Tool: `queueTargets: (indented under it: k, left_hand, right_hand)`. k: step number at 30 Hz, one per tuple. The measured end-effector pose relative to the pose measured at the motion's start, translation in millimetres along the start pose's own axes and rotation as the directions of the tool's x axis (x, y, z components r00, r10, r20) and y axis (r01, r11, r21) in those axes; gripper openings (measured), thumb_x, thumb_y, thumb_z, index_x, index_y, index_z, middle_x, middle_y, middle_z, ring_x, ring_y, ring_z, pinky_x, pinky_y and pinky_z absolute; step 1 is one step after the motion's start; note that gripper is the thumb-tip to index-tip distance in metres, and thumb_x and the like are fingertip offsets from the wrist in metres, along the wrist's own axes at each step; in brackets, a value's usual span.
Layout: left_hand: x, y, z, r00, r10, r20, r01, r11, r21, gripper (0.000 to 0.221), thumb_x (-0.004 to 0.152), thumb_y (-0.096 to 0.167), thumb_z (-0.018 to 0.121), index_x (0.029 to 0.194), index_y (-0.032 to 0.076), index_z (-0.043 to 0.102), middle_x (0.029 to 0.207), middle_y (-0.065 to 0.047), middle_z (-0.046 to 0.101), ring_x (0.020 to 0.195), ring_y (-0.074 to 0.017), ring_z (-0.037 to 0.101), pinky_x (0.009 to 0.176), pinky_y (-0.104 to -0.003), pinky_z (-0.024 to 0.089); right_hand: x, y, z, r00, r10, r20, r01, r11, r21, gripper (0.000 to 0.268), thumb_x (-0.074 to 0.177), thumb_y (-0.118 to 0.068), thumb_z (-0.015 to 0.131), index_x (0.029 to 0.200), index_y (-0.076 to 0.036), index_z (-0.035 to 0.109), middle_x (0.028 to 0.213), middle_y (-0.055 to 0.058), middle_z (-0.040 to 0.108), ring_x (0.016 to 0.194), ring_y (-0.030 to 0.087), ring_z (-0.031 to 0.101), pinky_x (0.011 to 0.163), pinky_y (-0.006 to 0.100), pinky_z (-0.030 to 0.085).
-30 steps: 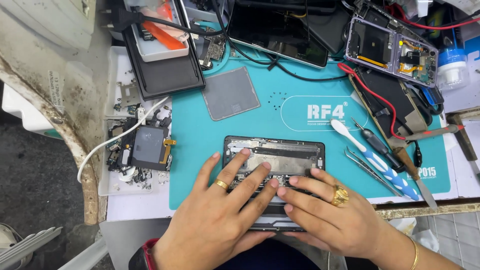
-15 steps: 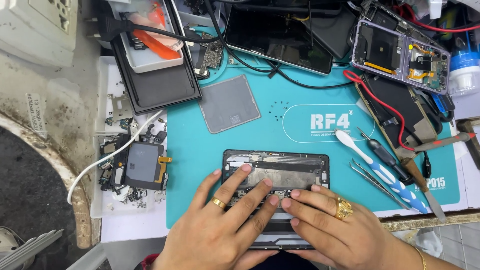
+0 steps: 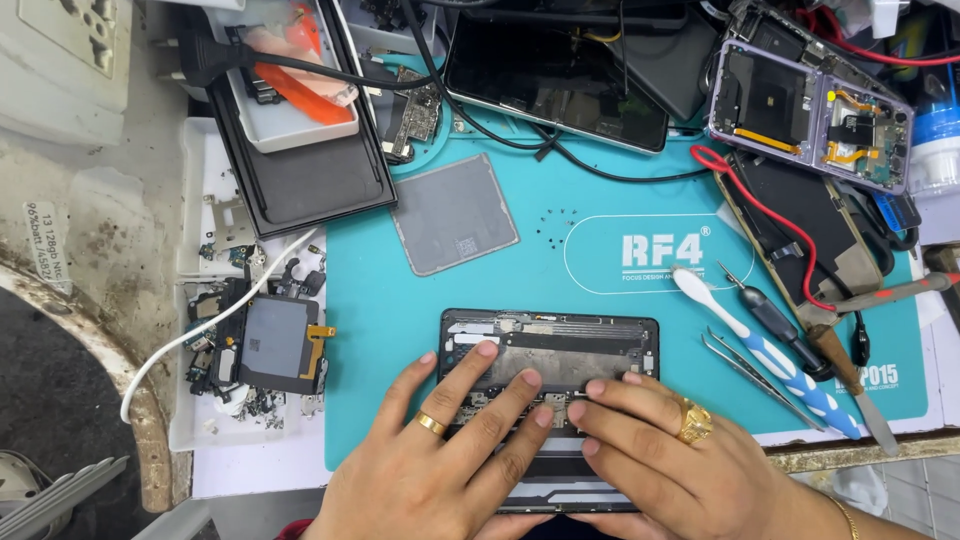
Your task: Cleaning a small electronic component with a toothbrush and cleaning fluid, then inspecting the internal chassis of a disassembled smartphone.
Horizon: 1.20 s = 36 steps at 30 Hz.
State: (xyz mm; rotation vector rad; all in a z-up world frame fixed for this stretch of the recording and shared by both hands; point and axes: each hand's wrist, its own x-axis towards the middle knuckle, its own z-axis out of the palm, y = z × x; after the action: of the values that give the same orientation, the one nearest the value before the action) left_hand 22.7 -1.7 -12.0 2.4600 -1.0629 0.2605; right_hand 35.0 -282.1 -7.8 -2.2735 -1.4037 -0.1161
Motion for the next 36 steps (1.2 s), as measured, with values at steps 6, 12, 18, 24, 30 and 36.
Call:
queueTargets:
  k: [6,12,18,24,30,36]
  left_hand:
    - [-3,0,1,0.998,0.006,-0.056,-0.005,1.000,0.014,0.054,0.106,0.059,0.047,0.137,0.017,0.061,0.145,-0.010,0.061,0.136,-0.0420,0.054,0.101,-0.061,0.046]
    - [0,1,0,0.997,0.004,-0.083,-0.003,1.000,0.009,0.051,0.107,0.057,0.044,0.129,0.017,0.066,0.140,-0.010,0.063,0.133,-0.0422,0.056,0.099,-0.062,0.047]
    - [1,2,2,0.998,-0.007,-0.063,0.006,1.000,-0.011,0.052,0.108,0.055,0.042,0.130,0.016,0.068,0.139,-0.010,0.064,0.134,-0.0436,0.054,0.099,-0.063,0.045]
    - [0,-2,0,0.999,0.005,-0.033,-0.007,0.997,-0.071,0.051,0.108,0.054,0.045,0.133,0.014,0.066,0.141,-0.010,0.063,0.135,-0.0451,0.052,0.099,-0.064,0.044]
    - [0,-1,-1,1.000,-0.021,-0.021,0.019,0.995,-0.095,0.051,0.107,0.054,0.045,0.132,0.015,0.067,0.143,-0.010,0.061,0.136,-0.0439,0.052,0.099,-0.064,0.044]
    - [4,3,-4,0.993,-0.074,-0.096,0.062,0.990,-0.129,0.043,0.107,0.052,0.045,0.101,0.014,0.064,0.137,-0.008,0.067,0.134,-0.0401,0.057,0.101,-0.060,0.045]
  right_hand:
    - [2,0,1,1.000,-0.002,0.018,0.003,0.999,-0.033,0.041,0.102,-0.044,0.059,0.115,-0.005,0.059,0.138,0.020,0.063,0.126,0.042,0.062,0.104,0.060,0.053]
    - [1,-1,2,1.000,0.003,0.026,-0.002,0.999,-0.047,0.040,0.103,-0.045,0.058,0.110,-0.006,0.062,0.137,0.020,0.064,0.124,0.042,0.063,0.108,0.059,0.048]
    - [-2,-2,7,1.000,-0.003,0.030,0.007,0.994,-0.111,0.040,0.104,-0.048,0.052,0.114,-0.010,0.061,0.137,0.016,0.064,0.123,0.039,0.064,0.107,0.060,0.047]
    - [-2,0,2,1.000,-0.026,-0.004,0.026,0.999,-0.045,0.032,0.102,-0.039,0.061,0.099,-0.008,0.065,0.130,0.017,0.067,0.121,0.039,0.066,0.105,0.058,0.051]
    - [8,-1,1,0.998,-0.048,-0.036,0.044,0.995,-0.092,0.028,0.103,-0.038,0.058,0.095,-0.011,0.064,0.124,0.012,0.072,0.114,0.033,0.068,0.104,0.053,0.053]
    - [7,0,1,0.999,-0.053,-0.003,0.053,0.996,-0.077,0.029,0.105,-0.038,0.052,0.095,-0.013,0.063,0.127,0.014,0.071,0.116,0.034,0.068,0.105,0.056,0.049]
